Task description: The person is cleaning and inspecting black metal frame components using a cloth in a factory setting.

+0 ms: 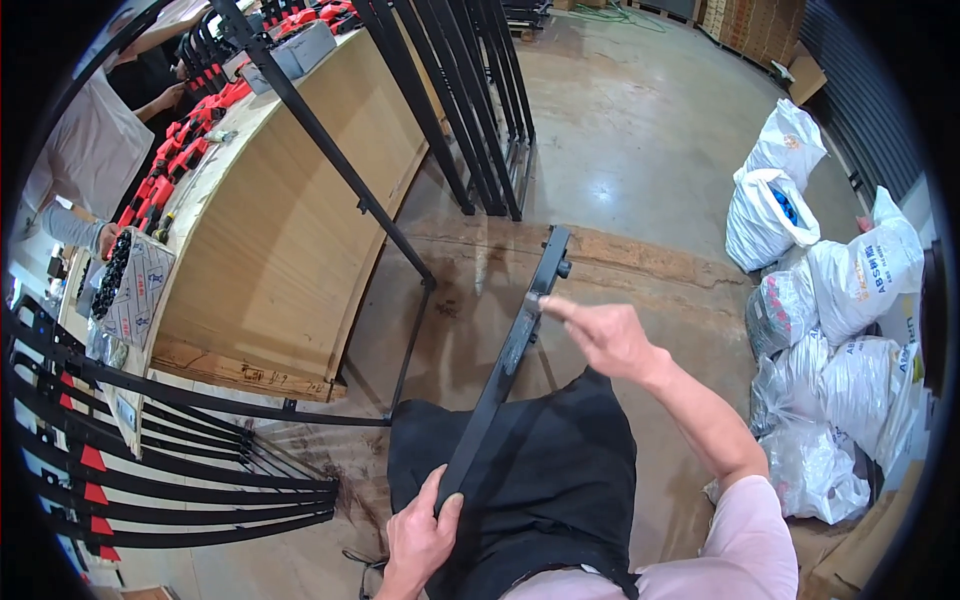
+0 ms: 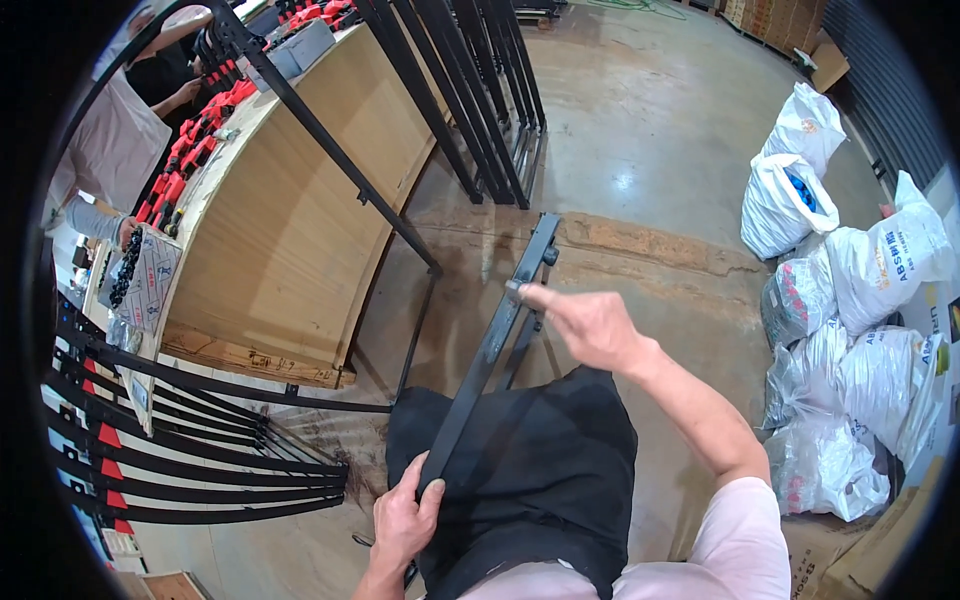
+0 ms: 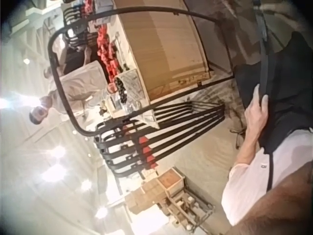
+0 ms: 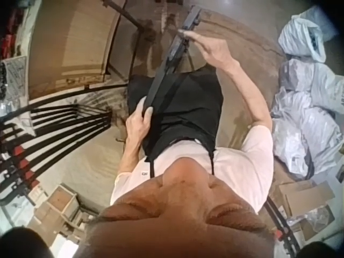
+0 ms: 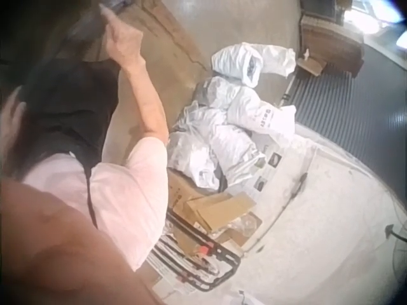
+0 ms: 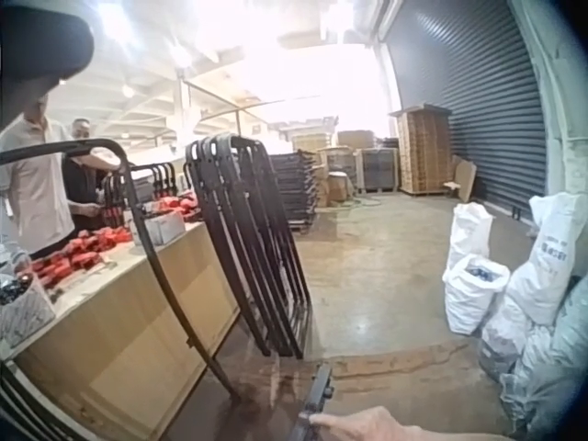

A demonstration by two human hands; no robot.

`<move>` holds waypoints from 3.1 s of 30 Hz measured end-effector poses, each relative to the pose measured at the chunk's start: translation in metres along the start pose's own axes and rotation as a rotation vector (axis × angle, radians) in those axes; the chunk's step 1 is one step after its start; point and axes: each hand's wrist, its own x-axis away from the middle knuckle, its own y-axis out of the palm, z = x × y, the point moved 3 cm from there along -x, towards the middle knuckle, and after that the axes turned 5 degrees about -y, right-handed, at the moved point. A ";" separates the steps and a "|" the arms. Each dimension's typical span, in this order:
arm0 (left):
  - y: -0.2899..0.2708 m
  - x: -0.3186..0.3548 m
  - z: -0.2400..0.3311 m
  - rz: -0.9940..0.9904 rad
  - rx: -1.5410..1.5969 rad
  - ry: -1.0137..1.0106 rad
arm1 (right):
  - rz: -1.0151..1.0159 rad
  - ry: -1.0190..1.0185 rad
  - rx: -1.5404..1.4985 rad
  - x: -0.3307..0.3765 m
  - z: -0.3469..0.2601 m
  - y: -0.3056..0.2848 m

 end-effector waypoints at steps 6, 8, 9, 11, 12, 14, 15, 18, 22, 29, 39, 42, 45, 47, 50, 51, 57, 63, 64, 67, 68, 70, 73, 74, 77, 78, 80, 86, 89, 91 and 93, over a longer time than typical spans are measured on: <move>0.003 -0.001 -0.002 -0.009 0.013 -0.002 | -0.046 0.036 0.052 0.002 0.008 0.003; 0.000 -0.001 0.002 -0.013 0.012 -0.011 | 0.014 0.021 0.038 -0.002 0.004 0.002; -0.001 -0.001 0.003 -0.016 0.012 -0.020 | 0.073 0.005 0.025 -0.003 0.003 0.001; 0.002 -0.001 -0.002 -0.012 0.007 -0.018 | 0.026 0.100 0.053 -0.002 0.014 0.001; 0.004 -0.002 -0.004 -0.015 0.001 -0.017 | -0.012 0.051 0.047 0.001 0.009 0.004; 0.000 -0.003 0.001 -0.027 0.001 -0.027 | -0.059 0.016 0.041 0.007 0.006 0.006; -0.001 -0.003 0.003 -0.034 0.001 -0.036 | -0.002 0.035 0.063 0.007 0.010 0.004; 0.003 -0.002 -0.004 0.000 0.021 0.003 | 0.019 -0.001 0.043 0.007 0.002 0.004; 0.001 -0.001 -0.001 -0.018 0.021 -0.027 | 0.028 -0.017 0.010 0.006 -0.002 -0.001; 0.001 -0.006 -0.001 -0.013 0.014 -0.013 | 0.049 0.059 0.058 0.003 0.007 0.001; 0.000 -0.005 0.000 -0.004 0.033 -0.016 | -0.064 -0.002 0.024 0.005 -0.011 -0.005; 0.002 0.003 -0.001 -0.008 0.034 -0.010 | -0.045 0.001 0.043 0.012 -0.011 -0.008; 0.000 0.000 -0.001 -0.004 0.038 0.001 | -0.135 -0.041 0.045 0.009 -0.017 -0.005; -0.001 -0.005 0.004 0.002 0.017 -0.023 | 0.111 -0.059 0.019 0.005 -0.002 -0.007; 0.000 -0.001 -0.001 -0.019 0.041 -0.015 | -0.021 -0.003 0.035 0.012 -0.012 -0.006; 0.000 -0.003 -0.001 -0.017 0.040 -0.019 | -0.112 -0.041 0.024 0.012 -0.016 -0.002; 0.001 -0.005 -0.003 0.002 0.042 0.006 | -0.054 -0.028 0.015 0.008 -0.008 -0.006; 0.000 -0.005 -0.002 0.000 0.031 0.004 | -0.098 -0.050 0.033 0.013 -0.005 -0.004; -0.001 -0.005 -0.001 -0.003 0.027 0.000 | -0.087 -0.069 0.014 0.015 -0.007 -0.003; 0.000 -0.003 -0.003 0.013 0.033 0.019 | 0.049 -0.014 0.034 0.010 0.001 -0.007; 0.000 -0.004 -0.002 0.034 0.042 0.041 | 0.050 -0.018 0.036 0.010 0.000 -0.007; 0.000 -0.004 -0.001 0.018 0.035 0.023 | -0.047 -0.066 0.004 0.014 -0.009 -0.002; -0.001 -0.003 -0.001 -0.007 0.019 -0.004 | 0.071 0.001 0.055 0.008 0.001 -0.007; 0.000 -0.004 -0.001 -0.011 0.011 -0.011 | 0.071 -0.002 0.055 0.008 -0.001 -0.008; 0.001 -0.003 -0.002 -0.009 0.024 -0.008 | -0.089 -0.024 0.033 0.012 -0.009 -0.005; 0.000 -0.003 -0.001 -0.010 0.023 -0.008 | -0.043 -0.018 0.046 0.010 -0.006 -0.006; -0.001 -0.005 0.003 -0.017 0.002 -0.031 | 0.114 -0.003 0.054 0.003 0.003 -0.008; -0.002 -0.004 0.005 -0.026 0.020 -0.036 | -0.008 -0.024 0.053 0.007 -0.003 -0.004; 0.001 -0.001 0.000 -0.024 0.025 -0.013 | -0.004 0.016 0.043 0.008 -0.008 -0.006; 0.000 -0.002 0.002 -0.026 0.017 -0.032 | -0.010 -0.093 -0.013 0.005 -0.015 -0.004; 0.001 -0.001 0.001 -0.031 0.008 -0.048 | -0.016 -0.062 0.008 0.011 -0.012 -0.003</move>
